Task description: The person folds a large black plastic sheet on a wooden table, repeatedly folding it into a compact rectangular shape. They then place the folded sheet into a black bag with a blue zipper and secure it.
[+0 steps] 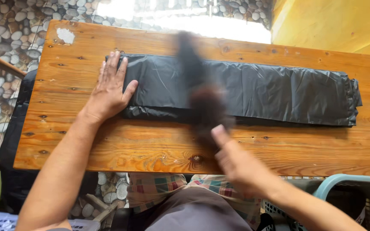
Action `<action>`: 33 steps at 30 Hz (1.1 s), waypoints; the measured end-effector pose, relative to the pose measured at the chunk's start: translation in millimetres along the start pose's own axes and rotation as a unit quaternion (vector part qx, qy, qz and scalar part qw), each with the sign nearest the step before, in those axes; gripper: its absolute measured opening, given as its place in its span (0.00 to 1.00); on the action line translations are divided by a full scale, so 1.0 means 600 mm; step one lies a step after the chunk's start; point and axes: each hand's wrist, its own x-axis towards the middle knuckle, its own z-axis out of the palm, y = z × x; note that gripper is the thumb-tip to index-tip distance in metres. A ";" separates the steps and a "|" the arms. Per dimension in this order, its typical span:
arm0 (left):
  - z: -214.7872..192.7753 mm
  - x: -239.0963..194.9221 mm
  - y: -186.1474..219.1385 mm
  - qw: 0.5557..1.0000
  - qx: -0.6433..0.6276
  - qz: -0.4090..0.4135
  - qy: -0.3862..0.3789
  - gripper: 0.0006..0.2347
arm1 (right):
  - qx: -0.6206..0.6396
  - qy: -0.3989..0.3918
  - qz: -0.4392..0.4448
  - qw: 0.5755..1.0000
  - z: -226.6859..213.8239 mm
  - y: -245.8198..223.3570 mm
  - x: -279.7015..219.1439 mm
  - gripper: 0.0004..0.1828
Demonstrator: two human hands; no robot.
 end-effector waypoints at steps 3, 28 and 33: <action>-0.032 0.002 0.025 0.996 -0.069 -0.058 0.014 0.30 | -0.012 -0.013 -0.167 0.986 0.058 0.001 0.001 0.36; -0.001 -0.021 -0.013 0.994 -0.031 -0.094 0.051 0.28 | -0.118 0.127 0.240 0.955 -0.067 0.047 -0.051 0.37; -0.015 -0.021 -0.010 0.986 -0.071 -0.108 0.108 0.29 | -0.075 0.101 -0.260 0.957 0.046 0.006 -0.005 0.33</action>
